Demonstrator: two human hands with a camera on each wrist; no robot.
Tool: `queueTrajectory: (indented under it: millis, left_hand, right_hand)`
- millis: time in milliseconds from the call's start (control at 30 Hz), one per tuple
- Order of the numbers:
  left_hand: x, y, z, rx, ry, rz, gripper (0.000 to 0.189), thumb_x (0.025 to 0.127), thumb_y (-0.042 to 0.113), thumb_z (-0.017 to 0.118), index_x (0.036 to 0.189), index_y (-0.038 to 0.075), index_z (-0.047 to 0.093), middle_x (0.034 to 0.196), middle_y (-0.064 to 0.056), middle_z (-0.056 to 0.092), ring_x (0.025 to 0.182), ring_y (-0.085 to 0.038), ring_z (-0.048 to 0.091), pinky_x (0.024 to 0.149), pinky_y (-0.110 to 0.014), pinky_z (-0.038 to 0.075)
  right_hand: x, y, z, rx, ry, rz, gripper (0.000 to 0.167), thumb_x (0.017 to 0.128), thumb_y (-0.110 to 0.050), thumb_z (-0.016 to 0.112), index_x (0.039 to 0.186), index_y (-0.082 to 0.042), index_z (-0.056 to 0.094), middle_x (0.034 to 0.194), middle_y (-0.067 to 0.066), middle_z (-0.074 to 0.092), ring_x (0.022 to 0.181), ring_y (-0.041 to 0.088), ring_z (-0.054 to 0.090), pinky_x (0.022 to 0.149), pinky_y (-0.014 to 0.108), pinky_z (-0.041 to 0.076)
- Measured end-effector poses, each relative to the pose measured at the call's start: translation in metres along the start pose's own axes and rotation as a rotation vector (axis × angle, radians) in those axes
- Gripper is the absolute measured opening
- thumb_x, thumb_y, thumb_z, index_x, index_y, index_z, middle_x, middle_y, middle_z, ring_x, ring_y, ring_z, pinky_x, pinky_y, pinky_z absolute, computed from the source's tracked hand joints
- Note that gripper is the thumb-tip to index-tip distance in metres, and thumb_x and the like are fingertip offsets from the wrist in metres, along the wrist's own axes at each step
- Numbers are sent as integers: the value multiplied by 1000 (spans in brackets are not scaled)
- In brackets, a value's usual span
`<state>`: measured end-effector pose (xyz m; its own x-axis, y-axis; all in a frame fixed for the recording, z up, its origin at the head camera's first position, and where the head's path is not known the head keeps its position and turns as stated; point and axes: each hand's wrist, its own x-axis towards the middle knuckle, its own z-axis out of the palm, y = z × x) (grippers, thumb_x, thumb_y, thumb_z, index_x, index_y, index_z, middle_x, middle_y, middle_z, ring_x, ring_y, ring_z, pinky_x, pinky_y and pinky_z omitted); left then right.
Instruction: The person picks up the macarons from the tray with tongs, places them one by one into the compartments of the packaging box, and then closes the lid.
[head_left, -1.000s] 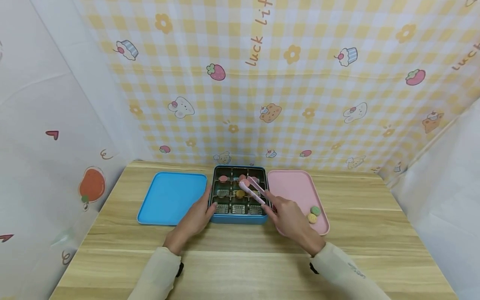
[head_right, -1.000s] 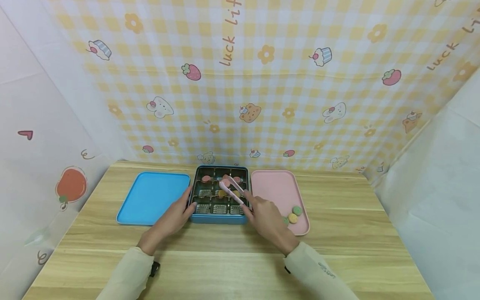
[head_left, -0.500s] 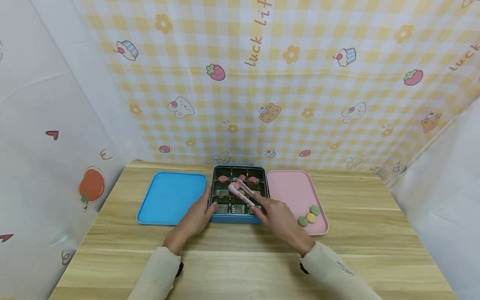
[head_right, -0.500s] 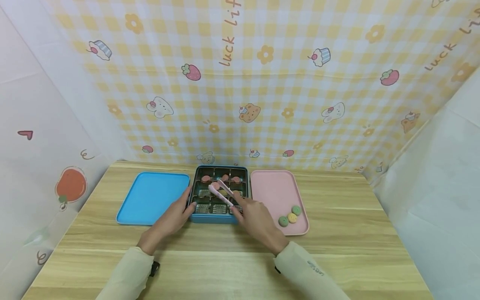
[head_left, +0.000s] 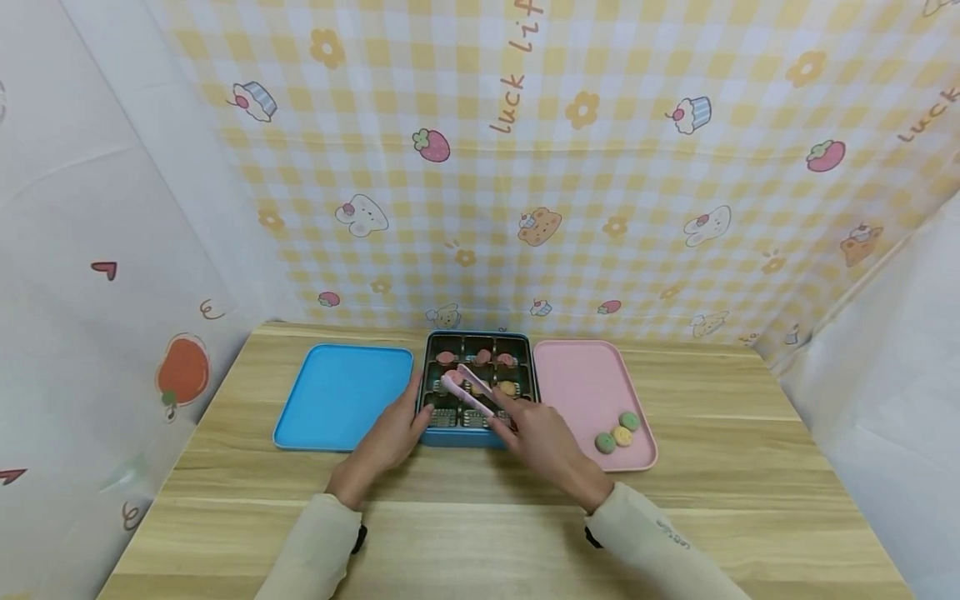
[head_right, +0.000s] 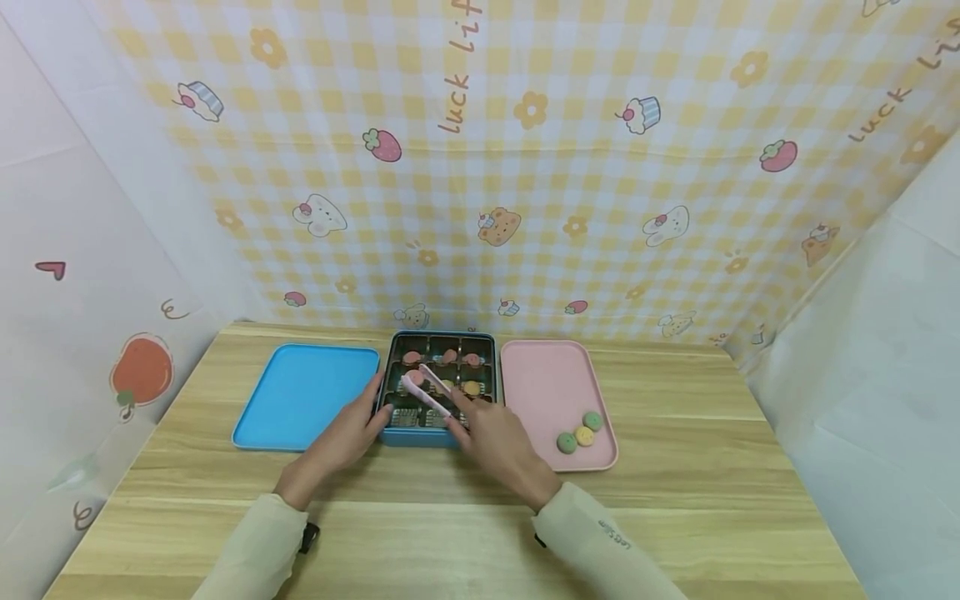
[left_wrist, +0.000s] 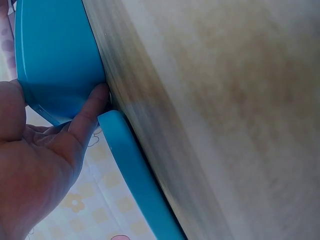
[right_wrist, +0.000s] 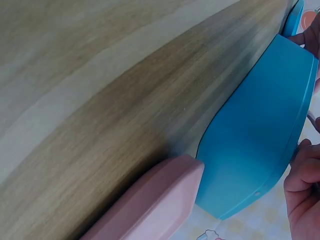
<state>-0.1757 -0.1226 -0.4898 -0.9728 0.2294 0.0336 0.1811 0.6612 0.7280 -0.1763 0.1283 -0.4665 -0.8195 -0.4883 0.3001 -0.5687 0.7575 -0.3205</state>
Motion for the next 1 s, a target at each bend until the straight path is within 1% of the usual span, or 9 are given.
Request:
queueTrajectory:
  millis: [100, 400, 567, 633, 733, 800, 867, 1000]
  left_hand:
    - [0, 0, 1, 10, 1, 1, 69, 105, 16, 48, 156, -6, 8, 158, -29, 23, 143, -43, 31, 113, -56, 33]
    - [1, 1, 2, -8, 3, 3, 67, 105, 16, 48, 157, -4, 11, 158, -28, 26, 142, -42, 34, 111, -56, 35]
    - [0, 2, 2, -12, -3, -7, 67, 105, 16, 47, 157, -6, 11, 158, -29, 25, 143, -42, 32, 112, -57, 33]
    - [0, 2, 1, -3, -7, -12, 67, 106, 17, 47, 156, -7, 9, 159, -29, 22, 144, -42, 28, 114, -57, 31]
    - [1, 1, 1, 2, -13, -14, 67, 106, 16, 47, 156, -7, 9, 159, -29, 21, 145, -42, 28, 114, -57, 31]
    - [1, 1, 1, 4, -13, -8, 67, 106, 16, 47, 156, -6, 10, 159, -28, 23, 144, -42, 30, 113, -57, 32]
    - [1, 1, 1, -9, -7, 3, 65, 105, 15, 47, 157, -4, 12, 157, -28, 29, 142, -42, 35, 111, -57, 36]
    - [1, 1, 1, -7, 15, 25, 63, 105, 14, 48, 157, -2, 17, 153, -28, 37, 138, -42, 41, 107, -57, 39]
  right_hand:
    - [1, -1, 2, 2, -5, 6, 45, 97, -30, 66, 134, -5, 63, 63, -7, 49, 50, 3, 38, 45, 19, 32]
    - [1, -2, 4, -1, -5, 8, 44, 96, -30, 66, 134, -6, 63, 64, -6, 52, 48, 3, 38, 45, 19, 32]
    - [1, -1, 5, -1, -5, 4, 44, 96, -30, 66, 134, -7, 63, 62, -7, 49, 48, 2, 37, 45, 19, 32]
    - [1, -1, 5, 4, -5, 5, 43, 97, -29, 66, 134, -8, 63, 62, -8, 49, 49, 2, 38, 45, 19, 32]
    - [0, 0, 4, 11, -10, 17, 44, 97, -29, 66, 135, -8, 63, 63, -8, 49, 50, 2, 38, 46, 19, 32]
    - [-2, 1, 3, 19, -13, 29, 44, 97, -29, 66, 135, -9, 63, 64, -9, 49, 50, 2, 39, 46, 19, 32]
    - [-5, 3, 1, 25, -12, 41, 44, 96, -30, 66, 135, -9, 62, 64, -9, 49, 50, 2, 39, 45, 19, 32]
    - [-10, 8, -5, 36, 7, 54, 46, 96, -30, 67, 136, -8, 61, 66, -6, 55, 52, 3, 40, 46, 19, 33]
